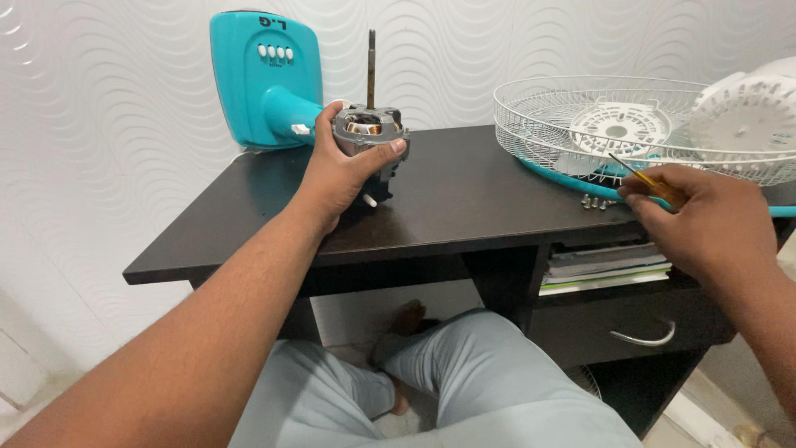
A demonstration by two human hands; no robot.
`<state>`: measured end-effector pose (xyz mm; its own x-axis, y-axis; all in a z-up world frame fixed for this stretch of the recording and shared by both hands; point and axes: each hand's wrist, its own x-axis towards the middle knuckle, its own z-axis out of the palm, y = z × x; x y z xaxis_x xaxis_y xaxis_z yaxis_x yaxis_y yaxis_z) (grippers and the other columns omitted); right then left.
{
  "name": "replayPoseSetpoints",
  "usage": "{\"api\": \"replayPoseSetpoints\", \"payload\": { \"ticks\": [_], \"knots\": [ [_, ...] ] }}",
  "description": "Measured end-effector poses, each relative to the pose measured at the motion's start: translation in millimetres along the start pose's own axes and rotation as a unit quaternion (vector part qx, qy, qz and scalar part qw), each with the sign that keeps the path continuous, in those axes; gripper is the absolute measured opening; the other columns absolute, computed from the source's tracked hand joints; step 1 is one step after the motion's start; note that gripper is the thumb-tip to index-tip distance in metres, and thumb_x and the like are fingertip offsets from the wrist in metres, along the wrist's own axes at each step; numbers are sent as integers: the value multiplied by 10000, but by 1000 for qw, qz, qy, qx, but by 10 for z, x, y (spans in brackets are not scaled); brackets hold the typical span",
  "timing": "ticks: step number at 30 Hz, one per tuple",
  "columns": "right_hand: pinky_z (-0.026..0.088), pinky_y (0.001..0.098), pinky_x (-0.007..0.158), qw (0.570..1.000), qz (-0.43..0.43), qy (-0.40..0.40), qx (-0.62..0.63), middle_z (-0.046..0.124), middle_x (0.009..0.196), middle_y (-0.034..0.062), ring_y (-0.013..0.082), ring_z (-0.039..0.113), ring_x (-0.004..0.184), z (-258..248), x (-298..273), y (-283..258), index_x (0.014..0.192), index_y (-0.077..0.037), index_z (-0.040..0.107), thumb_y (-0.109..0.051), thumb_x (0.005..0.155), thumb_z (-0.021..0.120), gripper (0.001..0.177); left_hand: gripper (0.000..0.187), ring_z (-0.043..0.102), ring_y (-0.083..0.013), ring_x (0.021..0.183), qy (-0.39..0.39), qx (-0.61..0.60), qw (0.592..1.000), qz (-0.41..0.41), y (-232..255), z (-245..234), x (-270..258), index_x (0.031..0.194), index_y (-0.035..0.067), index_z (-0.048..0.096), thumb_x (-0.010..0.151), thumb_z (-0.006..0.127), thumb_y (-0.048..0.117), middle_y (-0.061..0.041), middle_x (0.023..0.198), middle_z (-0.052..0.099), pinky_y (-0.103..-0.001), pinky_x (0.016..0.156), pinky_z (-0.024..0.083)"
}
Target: The person disassembles a table fan motor by removing the outer white plastic housing and then using a screwdriver to loosen screws on the motor casing. The fan cage and base are placed on the desk nearby.
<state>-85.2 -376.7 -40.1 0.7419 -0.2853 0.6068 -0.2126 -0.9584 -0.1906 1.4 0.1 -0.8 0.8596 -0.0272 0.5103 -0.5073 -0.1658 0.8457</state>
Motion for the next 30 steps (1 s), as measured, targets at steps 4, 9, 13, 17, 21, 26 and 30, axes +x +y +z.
{"api": "replayPoseSetpoints", "payload": {
  "ticks": [4,9,13,17,21,26,30],
  "knots": [
    [571,366,660,996,-47,4,72,773,904,99,227,721,693,64,45,30,1211,-231,795,-317,940,754,288,1253,591,-307,1303,0,-14,1000,6,-3,-1,-2,1573,77,109,650,882,424,-272,1442,458,-385,1056,528],
    [585,417,649,997,3,-55,50,771,863,124,263,694,717,62,150,-5,1256,-236,776,-356,936,762,342,1242,598,-286,1290,2,-17,1000,3,-11,-1,5,1576,76,114,662,887,409,-259,1435,471,-363,1051,523],
    [579,424,715,997,-12,-76,7,776,871,129,274,724,721,-13,219,-43,1234,-224,788,-405,908,776,373,1248,594,-281,1293,5,-29,999,15,-12,0,-5,1572,66,133,649,898,412,-247,1442,483,-364,1043,530],
    [579,424,717,996,-29,-76,-25,766,836,128,269,724,714,-32,200,-64,1236,-192,769,-378,955,725,339,1244,612,-286,1284,4,-23,1000,16,-2,-1,-7,1570,58,140,645,892,414,-249,1439,500,-365,1037,534],
    [565,434,683,998,-51,-33,-6,732,813,130,267,670,724,-33,122,-56,1231,-156,762,-278,1031,636,265,1248,592,-285,1279,8,6,1000,-18,-2,-5,6,1584,92,107,661,883,413,-249,1425,458,-368,1040,524],
    [569,420,689,1000,1,-16,15,713,851,144,280,716,693,-120,162,-21,1260,-158,735,-279,1117,532,277,1240,614,-293,1278,3,-22,999,22,-6,4,-3,1567,59,129,653,887,412,-251,1418,507,-375,1043,531],
    [558,409,757,991,-74,42,104,774,968,99,236,719,792,-138,264,21,1238,-112,718,-282,1130,538,270,1223,610,-286,1271,11,-4,1000,6,-11,-2,-4,1573,72,142,660,884,407,-251,1416,493,-370,1032,537]
  ]
}}
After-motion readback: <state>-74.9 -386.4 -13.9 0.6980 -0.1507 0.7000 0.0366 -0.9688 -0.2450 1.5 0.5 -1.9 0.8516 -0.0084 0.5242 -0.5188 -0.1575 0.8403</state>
